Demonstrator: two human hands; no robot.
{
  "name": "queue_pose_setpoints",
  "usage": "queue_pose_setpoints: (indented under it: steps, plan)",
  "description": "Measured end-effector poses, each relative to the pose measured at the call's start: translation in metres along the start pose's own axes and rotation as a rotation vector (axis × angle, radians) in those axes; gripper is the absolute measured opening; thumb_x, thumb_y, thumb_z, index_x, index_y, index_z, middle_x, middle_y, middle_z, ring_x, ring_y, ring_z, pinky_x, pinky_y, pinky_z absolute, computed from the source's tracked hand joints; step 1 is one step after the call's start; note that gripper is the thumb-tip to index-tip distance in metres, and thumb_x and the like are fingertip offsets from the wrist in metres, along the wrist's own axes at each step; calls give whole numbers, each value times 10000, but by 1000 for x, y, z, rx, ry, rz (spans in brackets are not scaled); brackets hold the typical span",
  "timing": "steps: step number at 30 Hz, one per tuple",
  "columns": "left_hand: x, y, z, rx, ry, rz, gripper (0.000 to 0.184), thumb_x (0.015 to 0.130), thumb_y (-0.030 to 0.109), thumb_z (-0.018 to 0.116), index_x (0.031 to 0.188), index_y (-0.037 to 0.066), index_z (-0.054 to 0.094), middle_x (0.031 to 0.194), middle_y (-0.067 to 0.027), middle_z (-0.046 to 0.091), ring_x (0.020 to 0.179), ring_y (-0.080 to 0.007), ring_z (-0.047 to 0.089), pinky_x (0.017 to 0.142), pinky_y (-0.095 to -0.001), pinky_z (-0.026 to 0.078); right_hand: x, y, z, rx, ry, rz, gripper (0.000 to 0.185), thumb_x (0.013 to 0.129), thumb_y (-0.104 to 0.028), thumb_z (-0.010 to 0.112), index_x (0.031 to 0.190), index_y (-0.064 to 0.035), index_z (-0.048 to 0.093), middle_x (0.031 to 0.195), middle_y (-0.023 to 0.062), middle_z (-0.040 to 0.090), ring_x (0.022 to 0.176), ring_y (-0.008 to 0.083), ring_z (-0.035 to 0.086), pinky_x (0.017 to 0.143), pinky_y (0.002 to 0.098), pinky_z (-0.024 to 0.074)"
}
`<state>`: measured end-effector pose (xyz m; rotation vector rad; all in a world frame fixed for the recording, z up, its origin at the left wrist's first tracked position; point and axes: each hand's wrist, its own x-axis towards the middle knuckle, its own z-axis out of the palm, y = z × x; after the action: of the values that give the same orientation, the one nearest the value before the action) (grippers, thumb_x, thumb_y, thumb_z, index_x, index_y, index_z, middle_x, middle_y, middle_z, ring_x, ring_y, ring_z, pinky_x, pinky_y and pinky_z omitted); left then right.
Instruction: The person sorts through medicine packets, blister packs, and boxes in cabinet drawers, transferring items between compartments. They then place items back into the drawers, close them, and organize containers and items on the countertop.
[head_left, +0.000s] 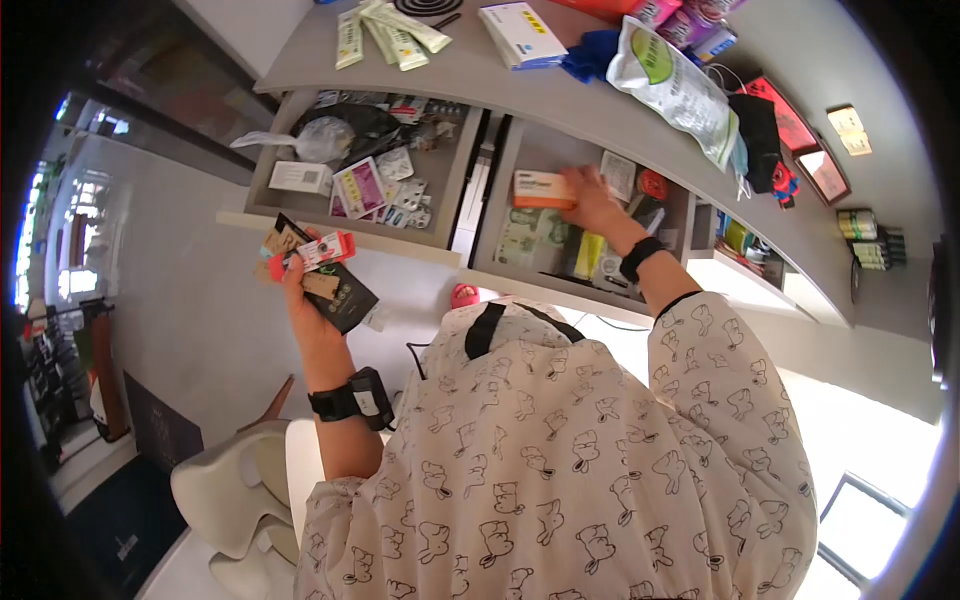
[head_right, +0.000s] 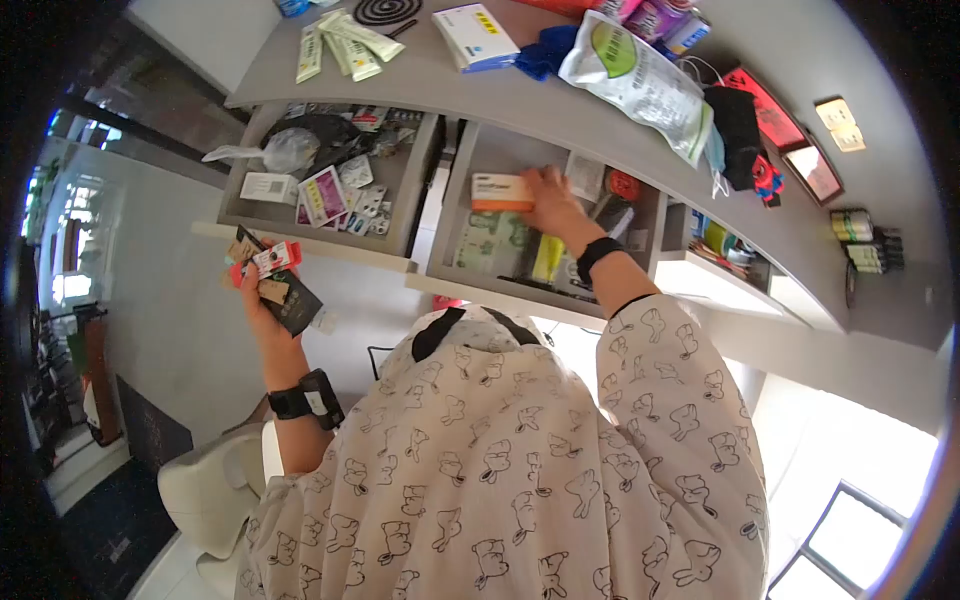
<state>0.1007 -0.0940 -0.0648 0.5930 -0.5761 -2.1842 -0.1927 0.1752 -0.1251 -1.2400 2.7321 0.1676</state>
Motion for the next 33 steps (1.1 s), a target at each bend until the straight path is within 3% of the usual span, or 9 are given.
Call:
queue_pose_setpoints:
  steps: [2, 8, 11, 14, 17, 20, 27, 29, 33]
  plan:
    - [-1, 0, 3, 7, 29, -2, 400, 849, 113, 532, 1214, 15, 399, 1148, -153, 511, 1078, -240, 511, 940, -393, 434, -8, -6, -5, 398, -146, -14, 612, 690, -364, 660, 1193, -103, 429, 1190, 174, 406, 1030, 355, 501, 884, 424, 420]
    - [4, 4, -5, -38, -93, -87, 396, 852, 81, 521, 1221, 10, 395, 1160, -151, 502, 1084, -242, 507, 958, -416, 418, -6, 17, -30, 376, -120, 253, 638, 713, -434, 645, 1184, -60, 431, 1165, 212, 432, 1033, 360, 506, 864, 404, 433]
    - [3, 3, -3, -70, -76, -87, 402, 851, 79, 522, 1224, 7, 391, 1168, -145, 500, 1095, -246, 499, 967, -430, 407, -10, 41, 1, 704, -45, 38, 542, 738, -313, 640, 1168, -40, 456, 1190, 209, 456, 1022, 362, 508, 851, 408, 435]
    - [-1, 3, -3, -55, -16, -60, 407, 851, 80, 523, 1228, 8, 389, 1175, -142, 497, 1104, -251, 491, 972, -439, 399, -1, 72, 17, 331, 61, 86, 523, 779, -312, 585, 1190, -17, 450, 1243, 217, 428, 1059, 363, 492, 865, 406, 435]
    - [-2, 5, -6, -56, -20, -72, 413, 849, 77, 527, 1231, 11, 387, 1179, -145, 496, 1108, -250, 491, 972, -438, 400, -8, 93, -1, 161, -162, 447, 583, 777, -336, 568, 1236, -13, 412, 1276, 219, 403, 1137, 356, 435, 922, 398, 402]
    - [-2, 4, -3, -33, 27, -52, 413, 850, 78, 527, 1234, 13, 387, 1181, -146, 495, 1107, -248, 493, 969, -430, 405, -12, 98, 4, 45, -135, 568, 732, 685, -375, 634, 1262, -8, 374, 1272, 218, 410, 1200, 331, 374, 1001, 359, 324]
    - [-1, 1, 7, -41, -12, -80, 399, 851, 75, 525, 1223, 21, 395, 1174, -145, 502, 1102, -249, 497, 961, -422, 414, -17, 113, 20, 213, -143, 490, 869, 599, -406, 703, 1287, -20, 339, 1288, 208, 384, 1216, 334, 339, 1011, 368, 304]
    - [-1, 0, 11, 16, 6, -48, 396, 848, 118, 539, 1207, 23, 403, 1127, -143, 530, 1006, -232, 546, 877, -383, 474, -28, 112, 23, 387, 144, 285, 801, 581, -289, 725, 1245, -27, 361, 1200, 210, 470, 1112, 340, 461, 933, 358, 383]
    - [2, -1, 7, 31, 15, -61, 405, 845, 116, 540, 1214, 26, 399, 1131, -143, 529, 1009, -233, 545, 875, -381, 474, -50, 74, -42, 691, -18, 298, 800, 581, -215, 727, 1260, -63, 333, 1245, 204, 405, 1133, 356, 425, 930, 375, 395]
